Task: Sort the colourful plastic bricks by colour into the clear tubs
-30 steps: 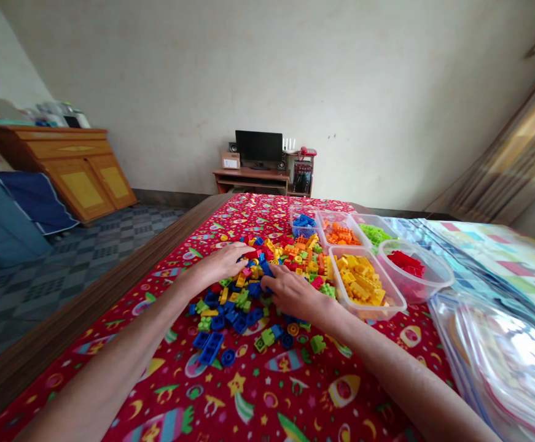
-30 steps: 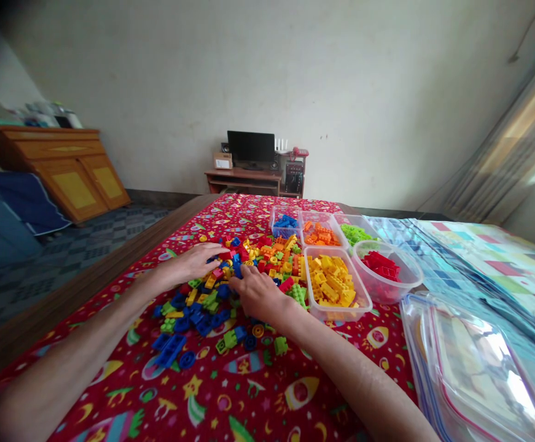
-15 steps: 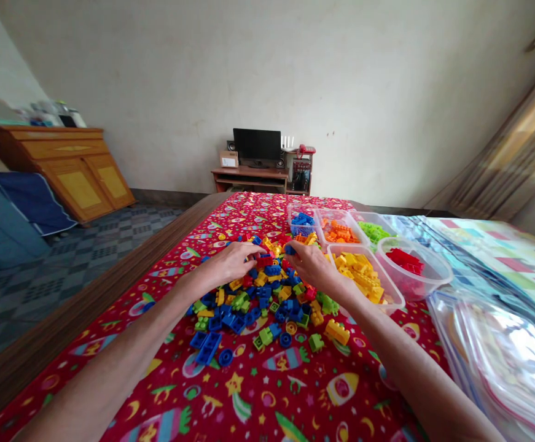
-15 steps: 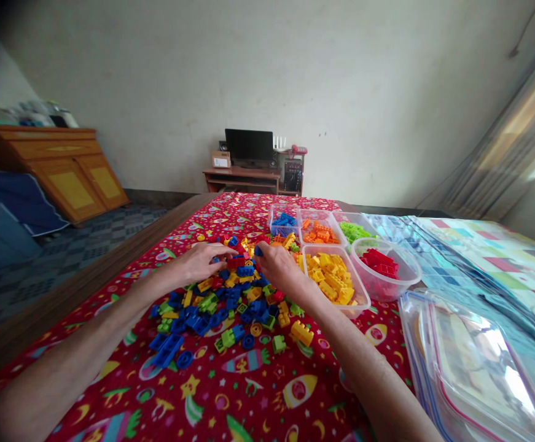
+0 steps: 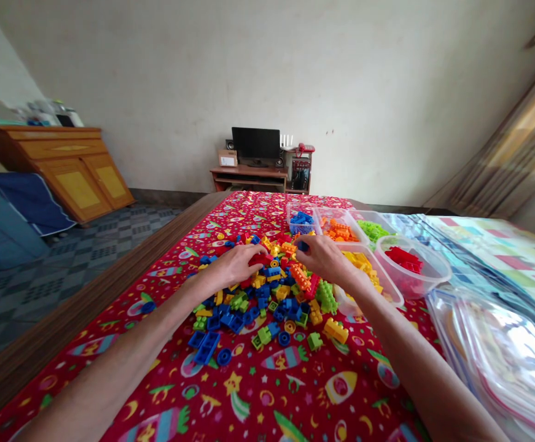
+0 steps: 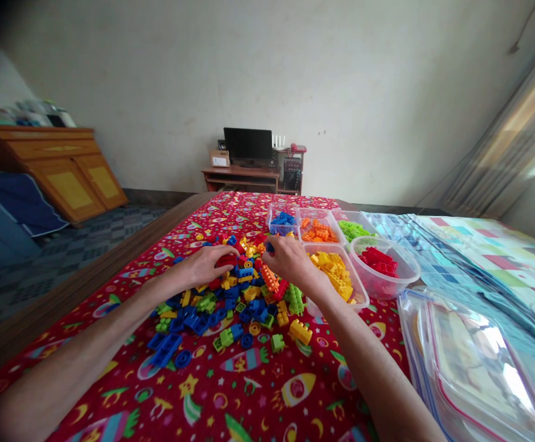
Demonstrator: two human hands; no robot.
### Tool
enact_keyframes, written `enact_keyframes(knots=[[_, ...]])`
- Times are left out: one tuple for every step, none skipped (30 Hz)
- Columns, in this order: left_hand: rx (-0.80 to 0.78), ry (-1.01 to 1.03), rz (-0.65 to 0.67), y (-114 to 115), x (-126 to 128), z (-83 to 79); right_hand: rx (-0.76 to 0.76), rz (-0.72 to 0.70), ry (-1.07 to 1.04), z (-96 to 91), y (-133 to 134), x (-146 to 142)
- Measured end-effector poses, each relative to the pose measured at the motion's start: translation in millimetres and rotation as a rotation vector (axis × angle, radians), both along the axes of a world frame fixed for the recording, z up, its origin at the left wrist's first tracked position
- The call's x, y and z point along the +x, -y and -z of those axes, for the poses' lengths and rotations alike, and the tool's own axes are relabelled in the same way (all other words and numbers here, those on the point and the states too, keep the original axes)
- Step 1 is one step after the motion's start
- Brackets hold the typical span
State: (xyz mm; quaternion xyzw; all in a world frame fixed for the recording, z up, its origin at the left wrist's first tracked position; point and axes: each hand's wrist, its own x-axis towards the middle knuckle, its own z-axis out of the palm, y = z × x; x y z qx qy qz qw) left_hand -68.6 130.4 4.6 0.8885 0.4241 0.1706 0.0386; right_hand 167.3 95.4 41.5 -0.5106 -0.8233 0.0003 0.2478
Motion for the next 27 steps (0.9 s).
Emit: enact_keyframes(knots=[[0.004,-0.001,-0.021,1,0,-3.9,-0.019,-0.035,-0.031,-1.1,1,-1],[0.006,-0.004,-0.045,2,0,-7.6,-0.036,-0.062,-0.063,-1.4,3,-3],[0.007,-0.009,-0.068,3,0,-10.9,-0.053,-0.081,-0.092,-0.8,4,-6],[0.007,-0.016,-0.086,5,0,-13.8,-0.073,-0.095,-0.115,0.7,6,-10],[0.007,-0.023,-0.1,6,0,-16.1,-0.094,-0.107,-0.129,3.3,7,-15],[0.008,-0.031,-0.111,7,0,-17.8,-0.114,-0.12,-0.135,6.7,8,-19],[0.009,-0.039,-0.117,8,0,-19.0,-0.131,-0.135,-0.132,10.8,8,-24],[0.014,-0.046,-0.12,9,0,-19.7,-0.145,-0.152,-0.119,15.2,8,-28],[0.02,-0.051,-0.121,10,0,-20.0,-0.152,-0.17,-0.096,19.6,8,-31],[0.03,-0.053,-0.125,10,0,-20.0,-0.152,-0.188,-0.068,23.6,7,-33],[0.041,-0.052,-0.13,11,0,-19.8,-0.15,-0.202,-0.034,26.9,6,-34],[0.052,-0.05,-0.134,11,0,-19.5,-0.15,-0.214,0.002,29.3,6,-34],[0.063,-0.046,-0.137,11,0,-19.1,-0.151,-0.224,0.038,30.6,6,-33],[0.072,-0.045,-0.137,11,1,-18.8,-0.152,-0.232,0.067,31.1,6,-33],[0.076,-0.049,-0.132,11,1,-18.6,-0.154,-0.237,0.091,30.8,8,-32],[0.075,-0.059,-0.126,11,2,-18.6,-0.159,-0.24,0.115,30.3,9,-32],[0.066,-0.078,-0.119,11,3,-18.7,-0.164,-0.239,0.14,29.7,12,-33],[0.055,-0.101,-0.115,12,3,-18.9,-0.168,-0.235,0.165,29.4,15,-33],[0.043,-0.123,-0.11,12,4,-19.3,-0.168,-0.231,0.191,29.6,18,-34],[0.033,-0.139,-0.108,12,5,-19.6,-0.166,-0.228,0.218,30.2,20,-35],[0.024,-0.147,-0.106,13,6,-20.0,-0.162,-0.227,0.246,31.3,23,-37],[0.016,-0.149,-0.102,13,6,-20.4,-0.158,-0.229,0.274,32.6,25,-38],[0.007,-0.146,-0.1,14,6,-20.8,-0.156,-0.233,0.302,33.9,27,-40],[-0.003,-0.142,-0.098,14,6,-21.2,-0.157,-0.238,0.331,34.9,29,-41],[-0.014,-0.139,-0.097,14,6,-21.6,-0.159,-0.245,0.357,35.5,29,-42],[-0.021,-0.136,-0.097,15,6,-22.0,-0.163,-0.252,0.377,35.6,30,-43],[-0.027,-0.132,-0.097,15,5,-22.3,-0.165,-0.26,0.39,35.1,30,-44]])
